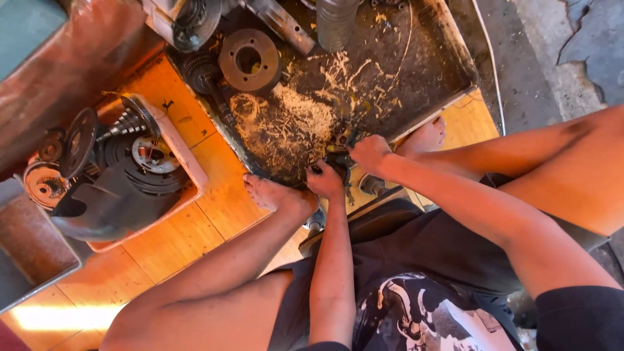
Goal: The person sits on the floor and cleans various mechanical parts, including gears and a cylindrical component, using a brush and a liquid from a plastic bottle. They scrub the parts on a dirty surface and place them into a nearby container.
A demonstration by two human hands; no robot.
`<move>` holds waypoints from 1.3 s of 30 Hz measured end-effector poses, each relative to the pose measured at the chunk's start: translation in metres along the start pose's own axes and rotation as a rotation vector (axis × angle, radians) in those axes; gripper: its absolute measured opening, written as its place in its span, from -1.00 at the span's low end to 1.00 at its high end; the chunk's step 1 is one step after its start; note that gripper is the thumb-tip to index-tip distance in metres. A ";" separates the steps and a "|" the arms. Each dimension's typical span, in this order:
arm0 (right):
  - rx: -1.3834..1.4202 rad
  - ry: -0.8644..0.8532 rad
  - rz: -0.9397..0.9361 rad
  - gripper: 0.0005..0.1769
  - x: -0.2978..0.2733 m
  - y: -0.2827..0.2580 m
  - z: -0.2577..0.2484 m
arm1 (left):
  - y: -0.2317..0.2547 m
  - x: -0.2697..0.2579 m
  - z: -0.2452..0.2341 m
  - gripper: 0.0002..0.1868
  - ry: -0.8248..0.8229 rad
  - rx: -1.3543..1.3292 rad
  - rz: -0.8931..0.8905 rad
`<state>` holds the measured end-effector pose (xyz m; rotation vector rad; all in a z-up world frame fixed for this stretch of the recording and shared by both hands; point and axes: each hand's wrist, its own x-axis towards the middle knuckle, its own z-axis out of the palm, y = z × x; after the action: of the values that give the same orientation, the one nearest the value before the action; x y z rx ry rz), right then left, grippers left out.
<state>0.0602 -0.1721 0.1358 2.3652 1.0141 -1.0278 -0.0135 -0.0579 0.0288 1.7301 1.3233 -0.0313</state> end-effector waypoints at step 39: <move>1.378 -0.179 0.026 -0.51 0.077 -0.053 0.106 | -0.042 0.024 0.025 -0.56 0.126 -0.321 0.049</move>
<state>0.0070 -0.1605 0.0055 3.0486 0.0815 -2.3855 -0.0234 -0.0568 -0.0247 1.5088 1.2962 0.3073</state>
